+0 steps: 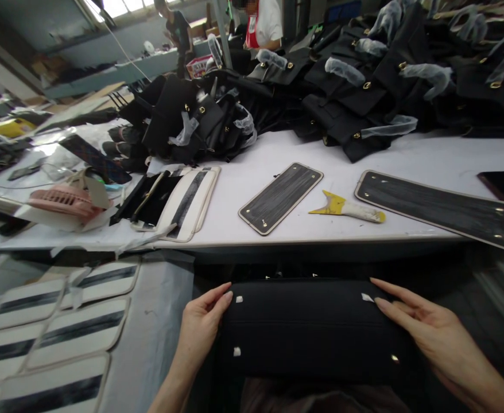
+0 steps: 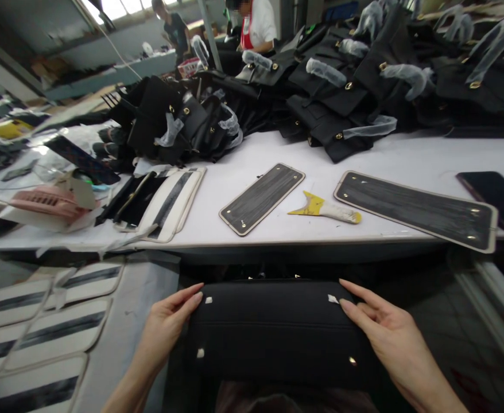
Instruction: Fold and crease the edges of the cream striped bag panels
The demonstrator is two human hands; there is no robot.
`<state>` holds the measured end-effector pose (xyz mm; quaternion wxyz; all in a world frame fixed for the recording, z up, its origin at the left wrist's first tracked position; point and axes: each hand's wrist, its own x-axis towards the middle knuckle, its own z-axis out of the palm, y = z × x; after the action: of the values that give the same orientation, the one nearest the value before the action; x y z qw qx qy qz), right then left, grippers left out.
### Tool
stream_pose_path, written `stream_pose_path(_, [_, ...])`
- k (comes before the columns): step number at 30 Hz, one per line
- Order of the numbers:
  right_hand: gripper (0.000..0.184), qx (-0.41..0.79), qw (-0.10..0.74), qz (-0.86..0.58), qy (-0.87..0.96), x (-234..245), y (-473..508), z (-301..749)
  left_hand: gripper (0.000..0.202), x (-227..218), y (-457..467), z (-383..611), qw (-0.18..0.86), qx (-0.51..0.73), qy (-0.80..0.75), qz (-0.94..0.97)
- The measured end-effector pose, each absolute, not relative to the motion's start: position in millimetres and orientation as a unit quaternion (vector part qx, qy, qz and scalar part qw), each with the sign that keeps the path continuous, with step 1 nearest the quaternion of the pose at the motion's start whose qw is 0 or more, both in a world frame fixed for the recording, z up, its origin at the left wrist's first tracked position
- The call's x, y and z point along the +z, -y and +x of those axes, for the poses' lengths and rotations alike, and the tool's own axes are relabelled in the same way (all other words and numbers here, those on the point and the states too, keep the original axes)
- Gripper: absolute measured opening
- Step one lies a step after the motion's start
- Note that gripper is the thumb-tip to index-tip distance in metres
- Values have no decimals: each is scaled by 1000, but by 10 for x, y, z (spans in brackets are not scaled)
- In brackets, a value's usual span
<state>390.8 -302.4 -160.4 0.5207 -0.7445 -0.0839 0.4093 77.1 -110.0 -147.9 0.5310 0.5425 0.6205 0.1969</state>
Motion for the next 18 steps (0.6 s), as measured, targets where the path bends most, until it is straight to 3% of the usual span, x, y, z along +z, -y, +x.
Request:
stream_pose_path(3, [77,449,528,-719,50,-1619,3027,3901,59,-1474,1101,758,517,175,-627,555])
stream_pose_path(8, [68,435,543,-713,89,-1634,3034,3891,66,-1506,1077,699,482,139,-660,559])
stream_pose_path(18, [63,428,563,-701,91,-1596,3072,3859,61,-1817,944,395,541,119,-643,530])
